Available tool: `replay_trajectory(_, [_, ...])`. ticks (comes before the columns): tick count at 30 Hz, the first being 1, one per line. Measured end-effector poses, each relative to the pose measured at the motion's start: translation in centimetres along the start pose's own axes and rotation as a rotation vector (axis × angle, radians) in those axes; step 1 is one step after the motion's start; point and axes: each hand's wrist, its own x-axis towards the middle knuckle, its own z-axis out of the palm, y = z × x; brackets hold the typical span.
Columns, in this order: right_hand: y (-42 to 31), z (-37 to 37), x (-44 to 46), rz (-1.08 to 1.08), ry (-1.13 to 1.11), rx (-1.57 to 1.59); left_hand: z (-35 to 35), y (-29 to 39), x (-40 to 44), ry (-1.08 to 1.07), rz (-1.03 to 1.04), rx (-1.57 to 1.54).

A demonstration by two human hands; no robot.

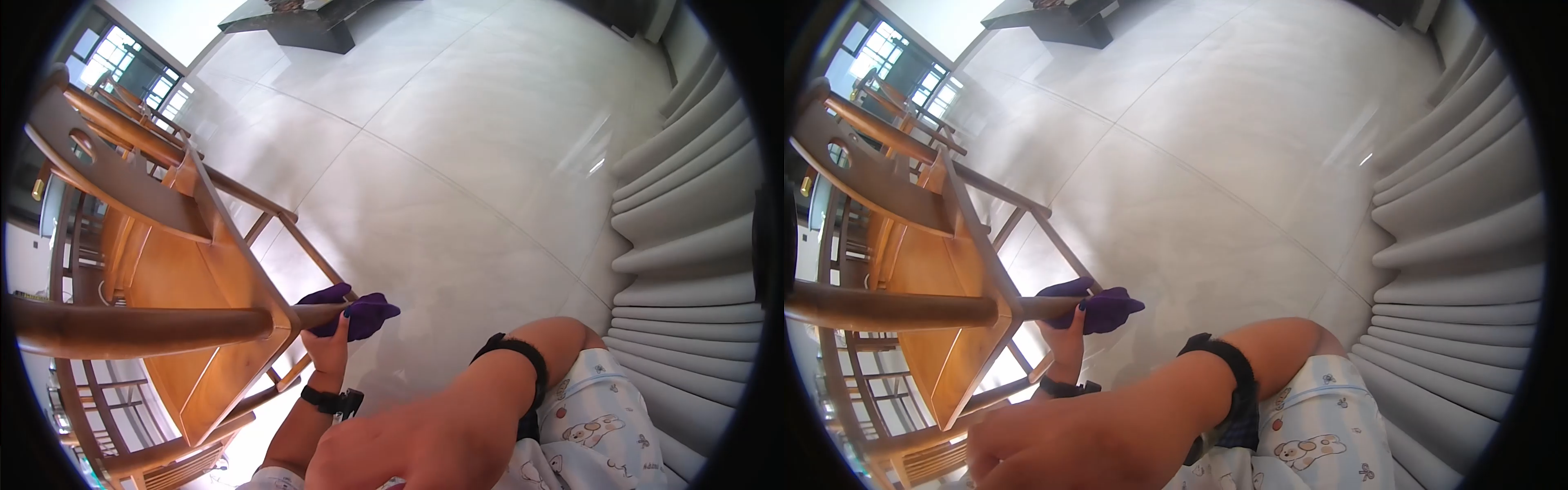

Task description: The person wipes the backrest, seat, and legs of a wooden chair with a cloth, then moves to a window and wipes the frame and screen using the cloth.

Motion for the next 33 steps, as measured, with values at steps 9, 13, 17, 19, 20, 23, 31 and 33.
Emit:
replay_trajectory(9, [2.1, 0.6, -0.8, -0.097, 0.083, 0.059, 0.4, 1.2, 0.0, -0.005, -0.003, 0.029])
replay_trajectory(13, [1.7, 0.8, -1.5, -0.005, 0.132, 0.165, 0.7, 2.2, 0.0, -0.015, 0.049, 0.021])
replay_trajectory(17, [1.4, 1.9, -1.6, 0.017, 0.196, 0.196, 0.2, 1.9, -0.2, -0.093, -0.111, 0.032])
replay_trajectory(19, [1.4, 0.7, -1.4, 0.061, 0.078, 0.238, 0.2, 1.8, -0.1, -0.09, -0.114, 0.019])
replay_trajectory(20, [1.2, 0.3, -1.5, 0.092, 0.061, 0.247, 0.3, 1.6, -0.1, -0.079, -0.093, 0.051])
replay_trajectory(23, [1.6, 0.2, -2.1, 0.101, 0.059, 0.23, 0.5, 1.5, -0.2, -0.049, 0.003, 0.139])
replay_trajectory(31, [1.2, 0.0, -2.1, 0.174, 0.059, 0.26, 1.0, 2.0, -0.3, -0.003, 0.076, 0.024])
replay_trajectory(33, [2.1, 0.9, -3.1, 0.172, 0.095, 0.317, 1.0, 2.1, -0.3, 0.018, 0.092, 0.019])
